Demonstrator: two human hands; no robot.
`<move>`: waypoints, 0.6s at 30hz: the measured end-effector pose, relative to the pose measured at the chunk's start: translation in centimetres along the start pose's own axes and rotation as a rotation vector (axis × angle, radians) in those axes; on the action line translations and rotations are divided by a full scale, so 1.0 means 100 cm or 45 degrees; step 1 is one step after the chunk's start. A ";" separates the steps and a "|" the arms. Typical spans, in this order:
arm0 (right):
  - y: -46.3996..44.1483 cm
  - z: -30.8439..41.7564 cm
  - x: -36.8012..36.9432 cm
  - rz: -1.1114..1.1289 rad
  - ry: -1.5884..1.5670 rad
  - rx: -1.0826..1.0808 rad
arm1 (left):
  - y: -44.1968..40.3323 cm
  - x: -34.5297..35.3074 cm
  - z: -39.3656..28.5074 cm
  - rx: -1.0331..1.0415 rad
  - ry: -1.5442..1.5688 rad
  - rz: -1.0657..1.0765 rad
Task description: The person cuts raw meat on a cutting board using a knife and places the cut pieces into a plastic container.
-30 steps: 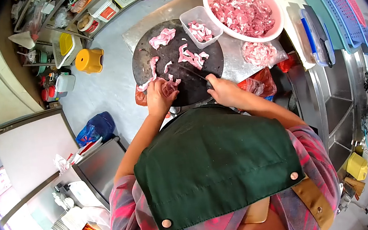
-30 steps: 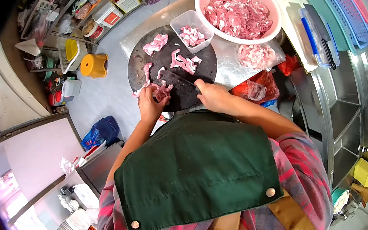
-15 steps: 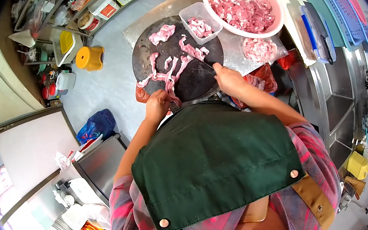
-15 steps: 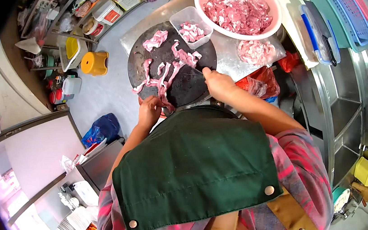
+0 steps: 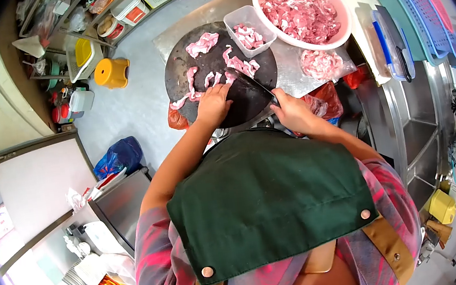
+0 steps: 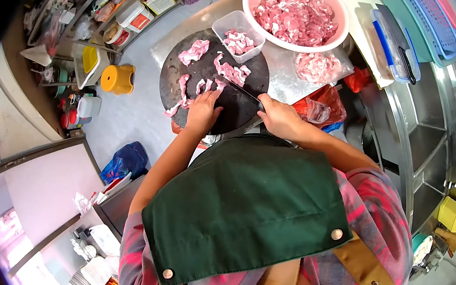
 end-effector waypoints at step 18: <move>-0.007 -0.026 0.005 0.090 0.103 0.107 | 0.037 0.022 0.013 0.144 -0.034 0.520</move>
Point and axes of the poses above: each hand's wrist, its own y-axis away from the middle knuckle, its own x-axis out of the palm, z = x × y, the point moved 10 cm from there along -y, towards the middle knuckle, and after that the axes turned 14 degrees about -z, right-handed, at the moved point
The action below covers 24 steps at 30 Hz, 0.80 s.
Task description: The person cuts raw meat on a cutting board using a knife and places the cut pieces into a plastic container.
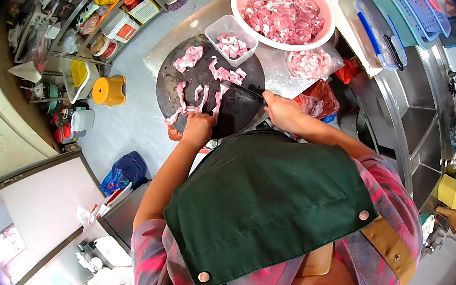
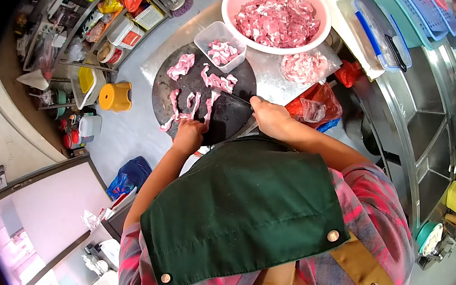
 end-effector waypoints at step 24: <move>-0.002 0.003 0.019 0.083 -0.007 0.010 | -0.026 -0.043 -0.001 -0.333 0.027 -0.608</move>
Point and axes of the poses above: each hand's wrist, its own y-axis away from the middle knuckle, its own x-axis out of the palm, z = x × y, the point moved 10 cm from there along -y, towards the middle knuckle, and after that the axes turned 14 degrees about -z, right-handed, at the moved point
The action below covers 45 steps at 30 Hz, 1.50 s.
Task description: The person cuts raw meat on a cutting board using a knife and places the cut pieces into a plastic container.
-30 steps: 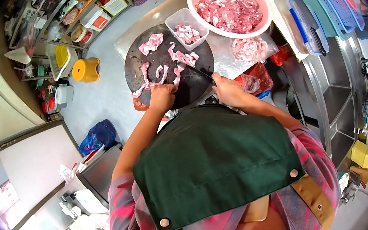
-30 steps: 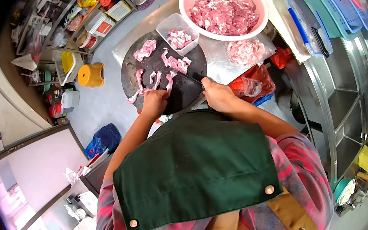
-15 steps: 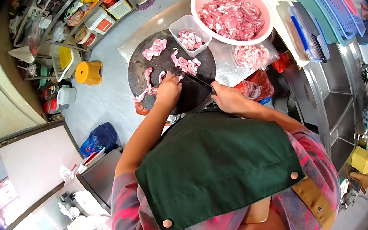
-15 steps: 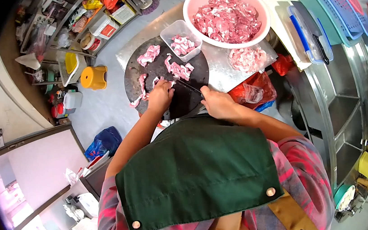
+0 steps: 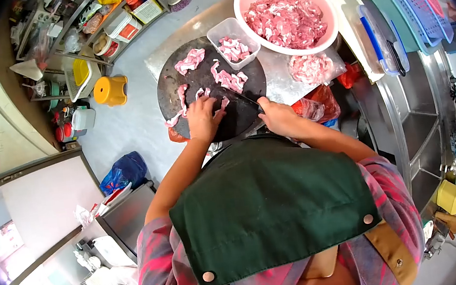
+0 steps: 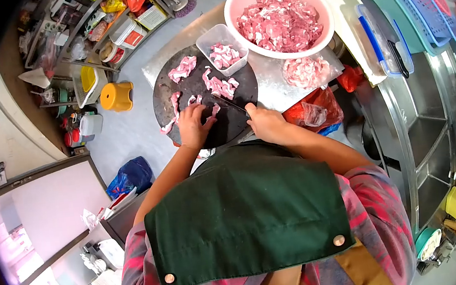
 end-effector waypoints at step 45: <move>-0.043 0.012 -0.015 -0.036 -0.034 0.092 | -0.007 -0.091 0.048 -1.080 1.611 -0.184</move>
Point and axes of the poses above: each hand's wrist, its own y-axis away from the middle knuckle, its own x-axis out of the palm, z = x × y, the point moved 10 cm from there along -y, towards the middle knuckle, and after that the axes turned 14 degrees about -z, right-handed, at the moved point
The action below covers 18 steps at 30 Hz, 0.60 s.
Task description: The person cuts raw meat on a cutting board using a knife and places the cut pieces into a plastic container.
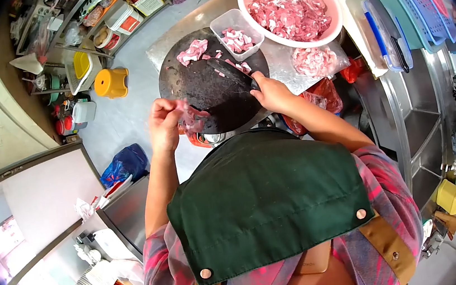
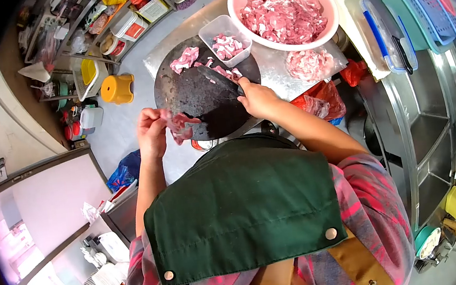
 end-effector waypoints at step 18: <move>0.039 0.014 0.009 0.061 0.014 -0.338 | -0.017 0.047 0.102 0.825 -1.439 0.158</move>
Point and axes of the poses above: each hand's wrist, its own y-axis away from the middle knuckle, its own x-axis out of the palm, z = x × y, the point moved 10 cm from there along -y, towards the middle knuckle, and after that the axes turned 14 degrees about -z, right-handed, at the moved point
